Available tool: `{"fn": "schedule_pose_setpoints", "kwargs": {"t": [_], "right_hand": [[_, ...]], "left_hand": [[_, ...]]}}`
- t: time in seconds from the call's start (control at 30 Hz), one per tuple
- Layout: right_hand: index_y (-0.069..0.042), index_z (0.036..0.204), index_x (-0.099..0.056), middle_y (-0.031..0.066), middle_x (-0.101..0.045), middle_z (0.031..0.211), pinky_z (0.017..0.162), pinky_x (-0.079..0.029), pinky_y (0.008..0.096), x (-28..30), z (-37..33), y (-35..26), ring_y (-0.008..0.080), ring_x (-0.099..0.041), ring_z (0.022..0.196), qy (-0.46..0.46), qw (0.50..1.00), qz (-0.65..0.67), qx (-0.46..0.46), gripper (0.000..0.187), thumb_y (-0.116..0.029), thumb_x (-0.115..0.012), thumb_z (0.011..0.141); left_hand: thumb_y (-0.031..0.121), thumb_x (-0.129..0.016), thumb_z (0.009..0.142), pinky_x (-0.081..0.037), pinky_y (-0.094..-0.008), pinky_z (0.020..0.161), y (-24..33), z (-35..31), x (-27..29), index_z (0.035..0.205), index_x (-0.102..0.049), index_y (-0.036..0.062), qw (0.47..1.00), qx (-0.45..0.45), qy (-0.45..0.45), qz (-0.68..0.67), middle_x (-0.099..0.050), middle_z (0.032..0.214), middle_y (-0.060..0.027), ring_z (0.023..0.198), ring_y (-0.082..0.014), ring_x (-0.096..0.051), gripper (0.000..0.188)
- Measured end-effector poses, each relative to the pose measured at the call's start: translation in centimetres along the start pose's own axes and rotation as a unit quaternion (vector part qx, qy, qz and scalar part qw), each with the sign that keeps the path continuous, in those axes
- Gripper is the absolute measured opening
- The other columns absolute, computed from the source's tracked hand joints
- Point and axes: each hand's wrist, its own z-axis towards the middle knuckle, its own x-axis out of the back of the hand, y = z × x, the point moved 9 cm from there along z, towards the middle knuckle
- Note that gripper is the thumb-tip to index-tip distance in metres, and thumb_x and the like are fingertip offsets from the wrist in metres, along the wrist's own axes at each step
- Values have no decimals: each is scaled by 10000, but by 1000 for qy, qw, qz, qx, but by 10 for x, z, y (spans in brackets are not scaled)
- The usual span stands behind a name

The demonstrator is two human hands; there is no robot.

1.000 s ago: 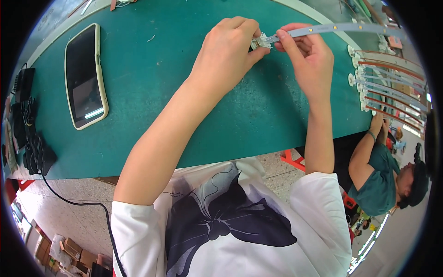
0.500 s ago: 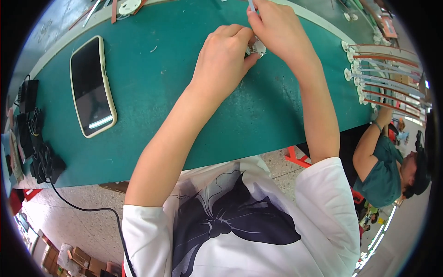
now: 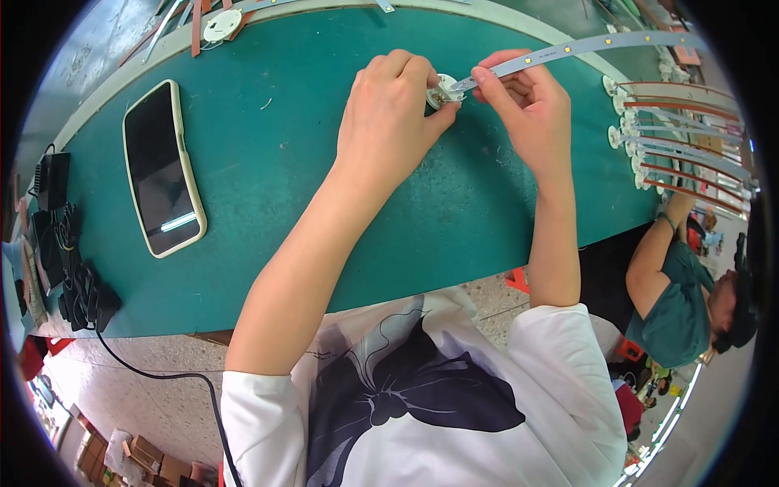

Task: Assembling LED strips onto circular mounting bases at a factory workbench.

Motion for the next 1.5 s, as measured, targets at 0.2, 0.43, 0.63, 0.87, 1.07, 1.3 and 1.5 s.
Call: {"fn": "schedule_pose_setpoints", "kwargs": {"t": [0.2, 0.43, 0.63, 0.87, 1.07, 1.3, 1.5], "right_hand": [[26, 987, -631, 54, -669, 864, 712, -542, 232, -2, 1, -4, 105, -649, 770, -4, 999, -51, 11, 139, -50, -675, 879], [14, 956, -647, 47, -676, 831, 692, -531, 227, -3, 0, -13, 97, -649, 730, 8, 991, -127, 29, 128, -63, -694, 864], [10, 919, -654, 21, -675, 820, 646, -506, 211, -14, -4, -32, 80, -646, 707, -1, 973, -217, 81, 101, -70, -684, 864], [12, 910, -655, 13, -665, 806, 635, -496, 200, -16, -4, -28, 73, -642, 702, -15, 978, -194, 79, 93, -69, -677, 868], [4, 929, -656, 18, -663, 802, 645, -504, 201, -15, -3, -22, 78, -643, 709, -19, 984, -169, 45, 90, -71, -669, 881], [13, 938, -644, 27, -660, 776, 663, -509, 229, -13, -3, -19, 100, -647, 722, -27, 974, -207, 87, 114, -87, -663, 885], [2, 1022, -635, 40, -666, 882, 686, -508, 236, 110, -7, 24, 103, -626, 744, 135, 986, -94, 1, 179, -143, -650, 920]], "left_hand": [[121, -817, 672, -508, -349, 703, 2, -1, 2, 839, -612, 28, 1000, -8, 10, 11, -640, 871, -71, 812, -256, -621, 281], [127, -809, 662, -487, -372, 780, 2, -2, -1, 827, -617, 31, 1000, 1, -1, 0, -614, 865, -81, 845, -257, -604, 271], [131, -807, 663, -489, -377, 778, 1, -2, -1, 827, -623, 25, 1000, -9, 8, 3, -617, 860, -90, 842, -258, -608, 268], [141, -798, 668, -488, -382, 785, 3, -4, 0, 825, -622, 21, 1000, -14, 13, 8, -614, 851, -103, 849, -269, -609, 265], [130, -801, 675, -499, -371, 699, 5, -6, 3, 867, -609, 24, 999, -23, 34, 26, -618, 858, -86, 802, -274, -605, 291], [176, -791, 686, -487, -391, 792, 11, 2, -2, 888, -612, 23, 1000, -29, -2, 12, -610, 891, -115, 879, -299, -602, 310], [243, -808, 709, -485, -387, 814, 5, 1, 3, 1038, -561, 55, 1000, 7, -6, -24, -601, 993, -104, 937, -298, -587, 453]]}}
